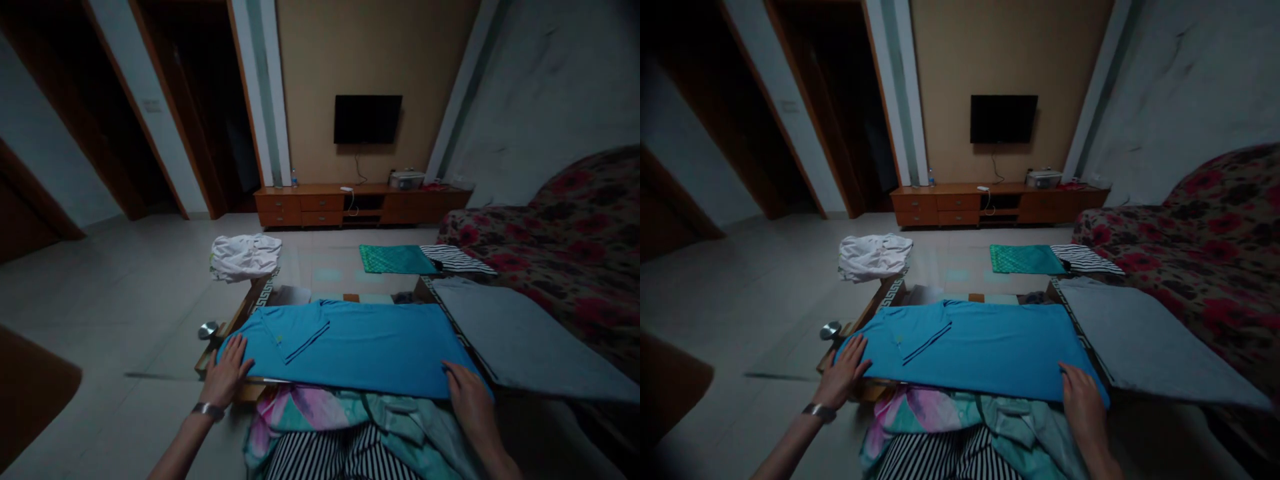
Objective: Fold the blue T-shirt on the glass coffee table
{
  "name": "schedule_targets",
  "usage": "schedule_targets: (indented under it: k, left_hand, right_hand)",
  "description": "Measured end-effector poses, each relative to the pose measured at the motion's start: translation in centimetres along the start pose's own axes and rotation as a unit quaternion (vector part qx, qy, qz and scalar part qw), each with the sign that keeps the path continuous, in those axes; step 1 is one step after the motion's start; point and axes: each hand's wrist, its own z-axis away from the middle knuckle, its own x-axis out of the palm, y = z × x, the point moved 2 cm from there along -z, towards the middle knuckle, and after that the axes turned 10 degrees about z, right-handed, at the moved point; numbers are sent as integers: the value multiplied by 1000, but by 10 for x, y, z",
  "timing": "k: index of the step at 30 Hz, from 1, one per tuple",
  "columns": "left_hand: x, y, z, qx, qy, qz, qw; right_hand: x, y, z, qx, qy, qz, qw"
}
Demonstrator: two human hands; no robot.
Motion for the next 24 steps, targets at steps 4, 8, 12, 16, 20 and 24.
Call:
schedule_targets:
  k: [4,8,12,16,20,24]
  left_hand:
    - [12,-30,0,49,-12,-6,999]
    - [11,-29,-28,63,44,-7,997]
    - [2,42,-89,123,125,0,985]
    - [7,183,-146,262,73,93,958]
    - [29,331,-174,328,-93,124,932]
    - [49,443,-195,320,-150,104,930]
  right_hand:
    - [-23,43,32,119,34,13,992]
    - [-28,60,49,282,42,-90,954]
    - [-22,60,44,468,17,-351,811]
    - [-26,49,27,521,1,-513,683]
    - [-30,38,14,506,-6,-568,650]
    - [-18,39,8,515,26,-571,638]
